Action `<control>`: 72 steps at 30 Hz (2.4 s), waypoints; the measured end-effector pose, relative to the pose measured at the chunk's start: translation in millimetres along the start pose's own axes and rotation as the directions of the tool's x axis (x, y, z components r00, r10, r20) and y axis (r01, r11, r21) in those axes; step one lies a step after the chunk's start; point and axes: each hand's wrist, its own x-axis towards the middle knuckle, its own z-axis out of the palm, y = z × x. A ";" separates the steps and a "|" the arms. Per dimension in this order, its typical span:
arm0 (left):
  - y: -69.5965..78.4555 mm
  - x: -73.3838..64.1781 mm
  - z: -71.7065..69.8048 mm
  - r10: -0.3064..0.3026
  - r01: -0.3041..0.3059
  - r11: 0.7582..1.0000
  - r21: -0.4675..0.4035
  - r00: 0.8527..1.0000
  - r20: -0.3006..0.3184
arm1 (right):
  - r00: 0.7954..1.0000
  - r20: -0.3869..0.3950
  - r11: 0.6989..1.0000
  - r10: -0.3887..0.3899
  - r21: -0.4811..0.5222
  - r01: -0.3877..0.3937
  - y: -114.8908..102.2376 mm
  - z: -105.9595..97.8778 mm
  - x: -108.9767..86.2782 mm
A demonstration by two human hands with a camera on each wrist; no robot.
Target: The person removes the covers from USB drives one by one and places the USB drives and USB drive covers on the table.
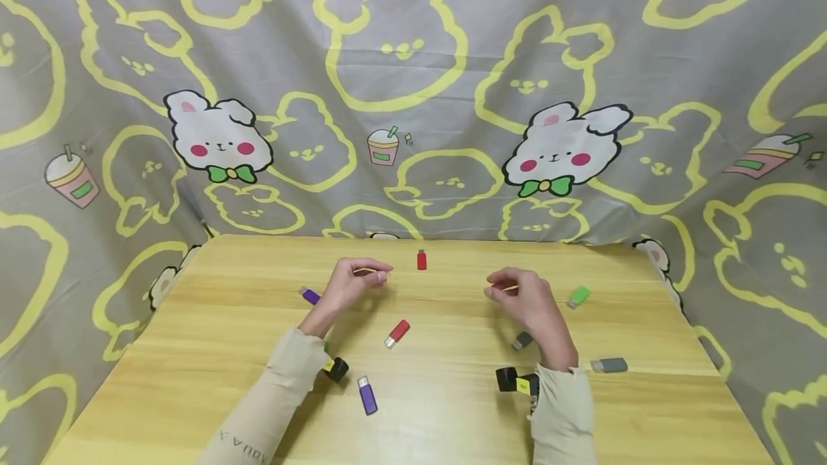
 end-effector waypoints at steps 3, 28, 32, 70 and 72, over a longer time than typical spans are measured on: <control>1.6 10.8 4.3 -0.009 0.010 0.999 0.040 1.000 -0.009 | 0.998 0.064 1.000 -0.004 -0.015 0.005 1.5 -10.3 -6.3; -17.7 77.0 31.9 0.118 -0.119 0.849 0.515 0.992 0.033 | 0.983 0.169 0.997 0.075 -0.035 -0.070 31.2 -48.4 -32.8; -17.0 81.0 34.4 0.082 -0.094 0.837 0.539 0.996 0.046 | 0.982 0.171 0.997 0.077 -0.032 -0.073 32.9 -48.0 -31.4; 9.8 -1.5 5.1 0.114 -0.110 0.988 0.105 0.993 -0.038 | 0.972 0.197 0.991 0.126 -0.075 -0.113 42.0 -35.3 -22.9; 9.6 -5.1 2.7 0.114 -0.108 0.989 0.099 0.992 -0.050 | 0.964 0.224 0.989 0.143 -0.080 -0.128 43.4 -31.8 -21.5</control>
